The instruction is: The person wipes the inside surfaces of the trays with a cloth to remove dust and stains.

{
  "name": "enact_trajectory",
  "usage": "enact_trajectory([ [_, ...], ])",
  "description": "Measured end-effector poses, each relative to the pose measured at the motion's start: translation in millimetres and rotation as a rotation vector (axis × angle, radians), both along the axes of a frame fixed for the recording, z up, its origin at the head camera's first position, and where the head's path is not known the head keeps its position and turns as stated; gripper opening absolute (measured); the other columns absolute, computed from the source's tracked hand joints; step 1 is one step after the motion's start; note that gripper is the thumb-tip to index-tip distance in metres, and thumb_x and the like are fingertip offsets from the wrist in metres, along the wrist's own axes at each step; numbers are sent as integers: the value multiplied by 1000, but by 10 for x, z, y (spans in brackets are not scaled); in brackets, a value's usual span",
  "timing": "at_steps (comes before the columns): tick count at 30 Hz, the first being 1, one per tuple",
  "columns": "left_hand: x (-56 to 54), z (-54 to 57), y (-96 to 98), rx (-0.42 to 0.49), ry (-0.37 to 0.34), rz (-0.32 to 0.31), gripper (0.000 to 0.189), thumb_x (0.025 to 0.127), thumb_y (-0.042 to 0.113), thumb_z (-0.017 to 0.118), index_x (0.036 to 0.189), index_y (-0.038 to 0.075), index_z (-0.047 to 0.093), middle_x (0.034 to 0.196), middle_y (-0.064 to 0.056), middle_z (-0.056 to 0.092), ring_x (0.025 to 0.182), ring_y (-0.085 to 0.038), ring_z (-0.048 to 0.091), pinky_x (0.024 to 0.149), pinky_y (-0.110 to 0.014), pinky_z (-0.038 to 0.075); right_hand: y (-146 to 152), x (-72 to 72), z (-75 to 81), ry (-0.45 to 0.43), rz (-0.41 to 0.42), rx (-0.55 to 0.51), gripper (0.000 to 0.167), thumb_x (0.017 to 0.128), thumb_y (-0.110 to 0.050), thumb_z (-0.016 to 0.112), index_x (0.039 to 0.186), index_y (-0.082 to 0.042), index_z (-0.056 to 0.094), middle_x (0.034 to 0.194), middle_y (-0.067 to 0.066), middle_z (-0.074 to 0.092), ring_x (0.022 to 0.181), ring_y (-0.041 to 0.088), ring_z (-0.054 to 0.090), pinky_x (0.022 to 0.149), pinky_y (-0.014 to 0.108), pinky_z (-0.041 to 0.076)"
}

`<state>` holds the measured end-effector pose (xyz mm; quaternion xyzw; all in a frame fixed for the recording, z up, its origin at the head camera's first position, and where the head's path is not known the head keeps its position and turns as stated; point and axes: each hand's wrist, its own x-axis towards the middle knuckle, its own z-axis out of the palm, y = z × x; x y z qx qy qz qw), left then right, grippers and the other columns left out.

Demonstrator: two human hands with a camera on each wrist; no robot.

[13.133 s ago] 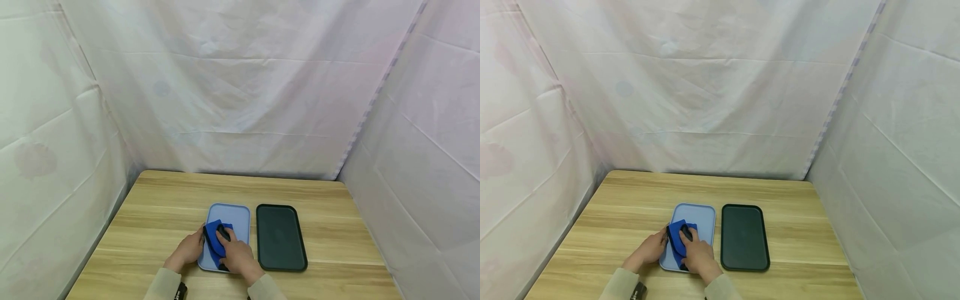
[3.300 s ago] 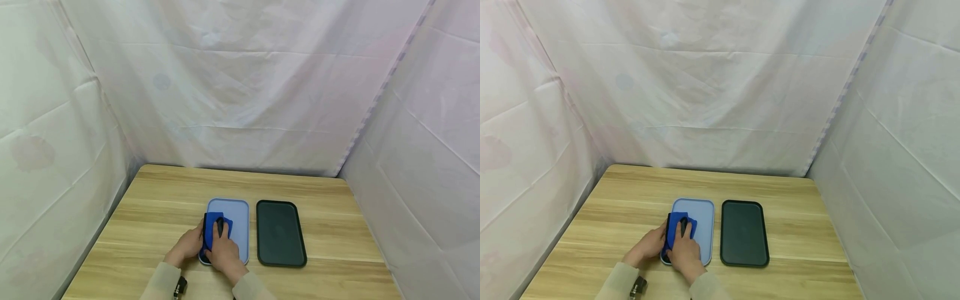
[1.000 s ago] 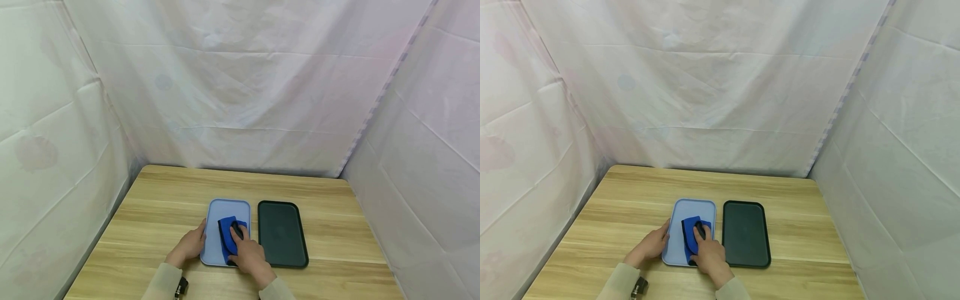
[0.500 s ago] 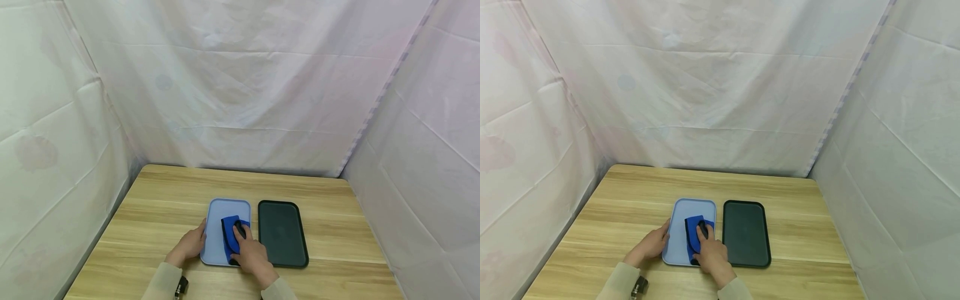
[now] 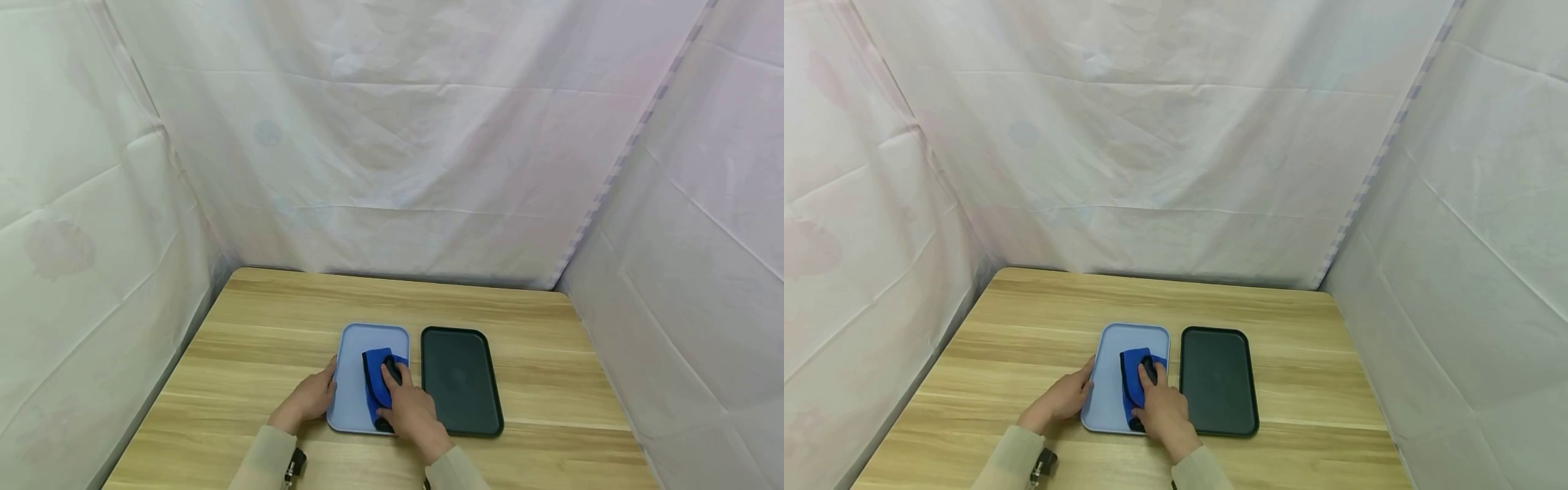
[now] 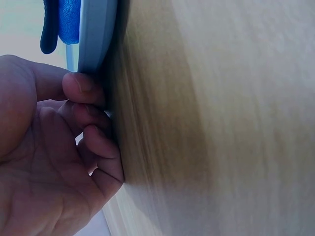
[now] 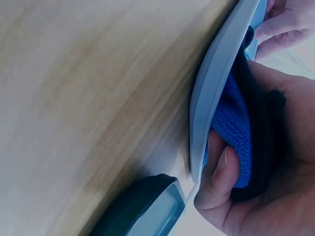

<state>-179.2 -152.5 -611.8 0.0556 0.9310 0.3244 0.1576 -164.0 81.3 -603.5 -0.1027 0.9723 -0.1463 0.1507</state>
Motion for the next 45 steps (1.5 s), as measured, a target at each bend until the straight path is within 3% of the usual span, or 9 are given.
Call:
enact_trajectory([
  [35, 10, 5, -5, -13, -11, 4, 58, 107, 12, 47, 160, -5, 30, 147, -28, 56, 134, -42, 58, 112, -57, 44, -31, -396, -49, -2, -36, -30, 87, 90, -46, 78, 163, -34, 32, 168, 10, 27, 58, 21, 52, 54, 38, 43],
  [45, 8, 0, -10, -6, 5, -6, 58, 107, 11, 48, 160, -6, 30, 145, -29, 58, 130, -43, 61, 110, -57, 46, -45, -512, -12, -7, -47, -32, 87, 90, -45, 79, 163, -31, 33, 168, 12, 27, 63, 25, 59, 64, 46, 51],
])
